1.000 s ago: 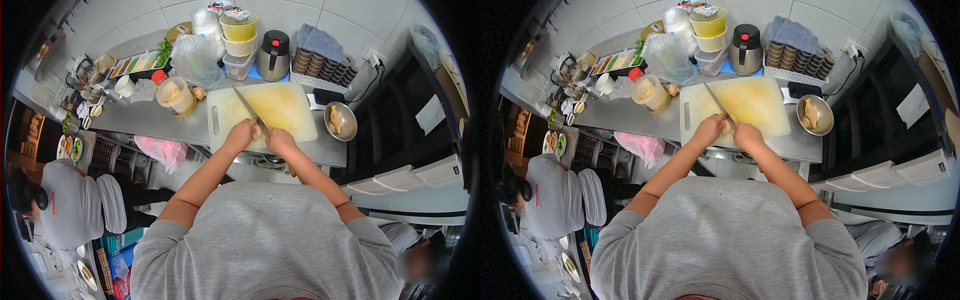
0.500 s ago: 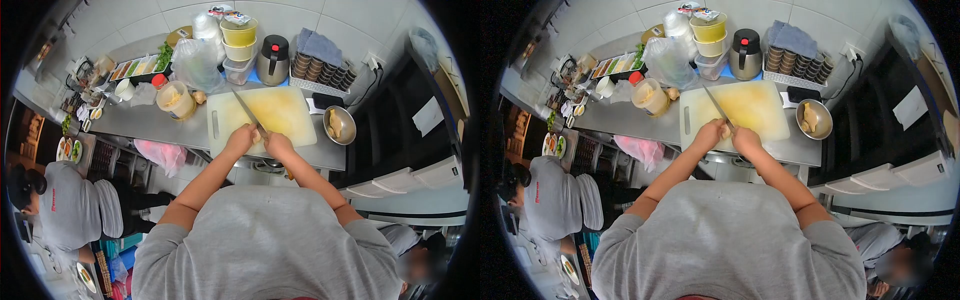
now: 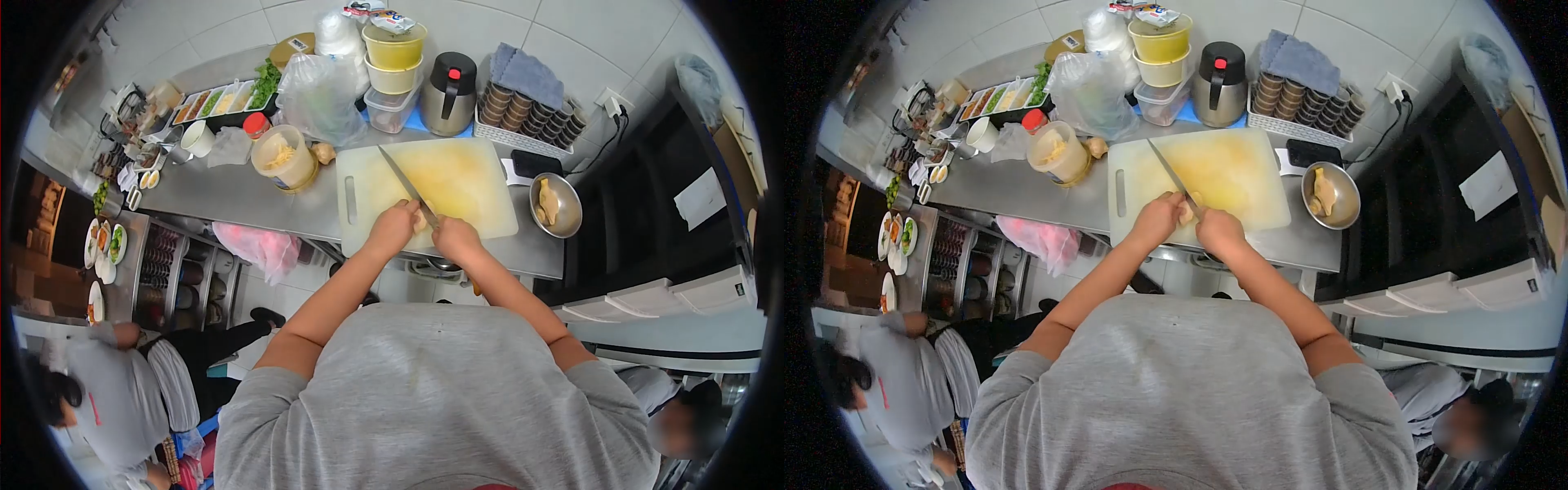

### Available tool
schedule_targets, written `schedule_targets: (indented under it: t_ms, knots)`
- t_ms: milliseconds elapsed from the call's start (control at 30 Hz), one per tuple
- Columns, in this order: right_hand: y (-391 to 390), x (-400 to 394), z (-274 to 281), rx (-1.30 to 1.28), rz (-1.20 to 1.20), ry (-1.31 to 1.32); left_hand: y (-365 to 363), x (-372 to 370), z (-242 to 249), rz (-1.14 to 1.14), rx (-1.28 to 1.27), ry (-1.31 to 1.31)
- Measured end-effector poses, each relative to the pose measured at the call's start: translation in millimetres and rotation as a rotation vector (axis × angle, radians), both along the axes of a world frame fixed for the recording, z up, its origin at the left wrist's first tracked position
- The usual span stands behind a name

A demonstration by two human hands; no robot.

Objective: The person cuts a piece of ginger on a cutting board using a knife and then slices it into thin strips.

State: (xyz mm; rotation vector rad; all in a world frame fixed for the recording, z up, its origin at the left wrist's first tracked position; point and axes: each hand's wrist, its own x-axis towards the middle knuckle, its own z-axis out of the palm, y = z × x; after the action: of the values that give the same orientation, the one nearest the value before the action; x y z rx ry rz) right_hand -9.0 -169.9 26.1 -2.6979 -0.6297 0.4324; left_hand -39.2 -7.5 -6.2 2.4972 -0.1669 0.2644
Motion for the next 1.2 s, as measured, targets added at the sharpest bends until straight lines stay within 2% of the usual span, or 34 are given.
schedule_targets:
  t_ms: [167, 300, 400, 567, 700, 867, 1200]
  knots:
    - [11.6, 9.1, -19.1, -0.016, -0.009, 0.025, -0.2, -0.6, 1.3, -0.006, -0.011, -0.004]
    - [9.6, 6.7, -13.4, -0.015, -0.023, 0.026, 0.1, -1.4, 3.9, -0.02, -0.012, -0.024]
    - [5.9, 8.6, -9.7, 0.0, -0.024, -0.001, -1.5, -2.1, 5.9, 0.027, -0.079, 0.056]
    - [1.3, 2.2, 15.9, -0.002, 0.0, -0.012, -2.4, -5.2, 7.1, 0.031, -0.043, 0.043]
    - [-0.1, 5.0, 8.8, -0.011, 0.008, 0.009, -0.1, -4.5, 2.3, 0.004, -0.032, -0.036]
    - [0.1, 0.0, 15.4, -0.023, 0.018, 0.02, -1.8, -4.2, 5.6, 0.027, 0.018, 0.026]
    - [12.3, 8.4, -19.8, 0.0, 0.018, -0.026, -7.5, -5.8, 18.1, 0.019, 0.111, 0.116]
